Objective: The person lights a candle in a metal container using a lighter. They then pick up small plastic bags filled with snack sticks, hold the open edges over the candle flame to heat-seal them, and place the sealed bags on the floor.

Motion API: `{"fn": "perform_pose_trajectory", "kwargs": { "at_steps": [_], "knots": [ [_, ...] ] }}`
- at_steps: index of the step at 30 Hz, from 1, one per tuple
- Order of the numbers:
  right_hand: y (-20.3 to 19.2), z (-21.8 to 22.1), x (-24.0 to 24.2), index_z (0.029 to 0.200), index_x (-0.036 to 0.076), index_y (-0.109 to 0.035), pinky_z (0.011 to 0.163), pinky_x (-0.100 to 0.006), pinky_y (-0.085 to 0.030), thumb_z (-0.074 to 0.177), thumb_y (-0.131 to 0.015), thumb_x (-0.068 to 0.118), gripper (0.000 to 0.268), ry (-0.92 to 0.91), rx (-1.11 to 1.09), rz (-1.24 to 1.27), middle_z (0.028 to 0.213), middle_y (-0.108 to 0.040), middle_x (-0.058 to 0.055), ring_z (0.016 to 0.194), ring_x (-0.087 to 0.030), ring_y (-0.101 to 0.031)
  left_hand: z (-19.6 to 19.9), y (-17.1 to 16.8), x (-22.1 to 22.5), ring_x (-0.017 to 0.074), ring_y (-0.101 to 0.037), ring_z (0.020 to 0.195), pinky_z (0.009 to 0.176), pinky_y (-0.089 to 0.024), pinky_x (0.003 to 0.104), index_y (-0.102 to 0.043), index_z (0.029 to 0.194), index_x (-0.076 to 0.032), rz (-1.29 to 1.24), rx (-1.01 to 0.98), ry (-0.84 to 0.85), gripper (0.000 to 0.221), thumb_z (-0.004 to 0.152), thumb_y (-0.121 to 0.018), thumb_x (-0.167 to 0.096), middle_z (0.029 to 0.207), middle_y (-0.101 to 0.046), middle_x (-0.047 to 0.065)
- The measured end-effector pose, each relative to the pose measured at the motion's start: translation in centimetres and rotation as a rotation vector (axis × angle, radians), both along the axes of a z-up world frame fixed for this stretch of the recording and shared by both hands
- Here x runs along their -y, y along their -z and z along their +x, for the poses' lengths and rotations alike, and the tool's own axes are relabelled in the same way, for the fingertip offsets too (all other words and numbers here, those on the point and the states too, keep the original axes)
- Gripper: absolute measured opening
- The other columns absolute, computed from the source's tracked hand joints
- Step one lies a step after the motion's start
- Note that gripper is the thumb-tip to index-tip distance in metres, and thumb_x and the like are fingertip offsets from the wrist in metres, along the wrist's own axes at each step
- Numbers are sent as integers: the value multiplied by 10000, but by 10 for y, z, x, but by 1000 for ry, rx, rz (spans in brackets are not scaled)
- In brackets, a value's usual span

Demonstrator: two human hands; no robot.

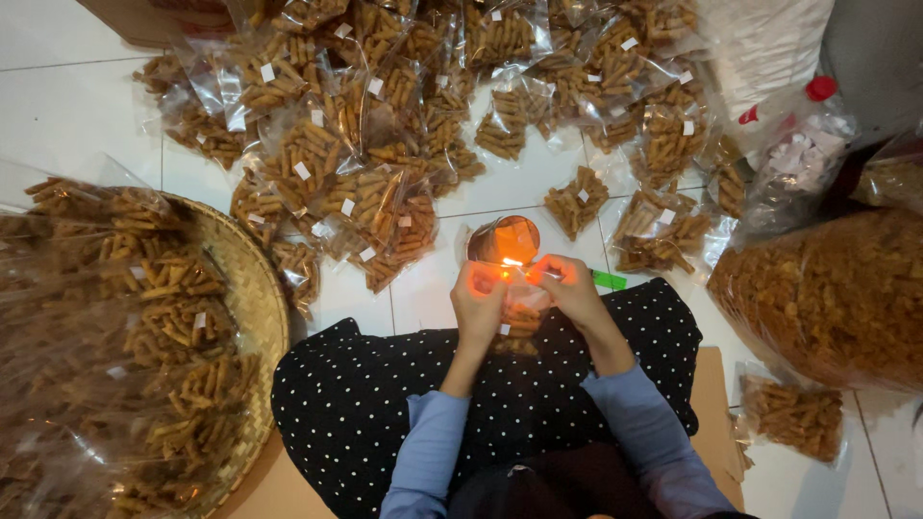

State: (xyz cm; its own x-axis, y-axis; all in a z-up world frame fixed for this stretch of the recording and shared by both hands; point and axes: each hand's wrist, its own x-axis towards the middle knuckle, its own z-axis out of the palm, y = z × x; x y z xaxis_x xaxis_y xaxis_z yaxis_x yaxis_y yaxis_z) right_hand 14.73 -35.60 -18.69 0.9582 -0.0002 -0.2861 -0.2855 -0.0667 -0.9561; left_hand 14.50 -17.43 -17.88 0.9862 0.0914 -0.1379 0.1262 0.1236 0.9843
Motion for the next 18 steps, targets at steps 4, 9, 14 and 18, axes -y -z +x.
{"fn": "perform_pose_trajectory", "kwargs": {
  "at_steps": [4, 9, 14, 18],
  "knots": [
    [-3, -3, 6, 856, 22, -695, 522, -208, -436, 901, -719, 149, 136, -35, 5, -6, 743, -648, 20, 608, -42, -567, 1, 1, 4, 106, -616, 561, 505, -488, 255, -568, 852, -47, 156, 107, -64, 127, 817, -679, 6, 658, -630, 38],
    [-9, -5, 20, 853, 23, -708, 524, -231, -363, 916, -716, 153, 145, -110, -13, -148, 690, -601, 7, 601, -54, -494, -3, 7, 11, 112, -596, 532, 482, -467, 267, -553, 888, -34, 12, 5, -51, 139, 808, -655, 16, 652, -623, 46],
    [-22, -4, 34, 847, 44, -716, 589, -234, -463, 883, -707, 155, 117, -231, 41, -263, 712, -665, 24, 647, -52, -584, -4, 12, 16, 104, -618, 619, 545, -500, 256, -545, 941, -24, 69, 169, -71, 188, 835, -684, 46, 769, -626, 54],
    [-29, -5, 42, 853, 38, -717, 645, -247, -468, 877, -731, 161, 127, -301, 68, -362, 729, -678, 14, 688, -75, -573, -5, 12, 19, 112, -645, 587, 514, -504, 252, -536, 935, -20, 37, 66, -76, 186, 833, -680, 36, 736, -642, 58]
  ]
}}
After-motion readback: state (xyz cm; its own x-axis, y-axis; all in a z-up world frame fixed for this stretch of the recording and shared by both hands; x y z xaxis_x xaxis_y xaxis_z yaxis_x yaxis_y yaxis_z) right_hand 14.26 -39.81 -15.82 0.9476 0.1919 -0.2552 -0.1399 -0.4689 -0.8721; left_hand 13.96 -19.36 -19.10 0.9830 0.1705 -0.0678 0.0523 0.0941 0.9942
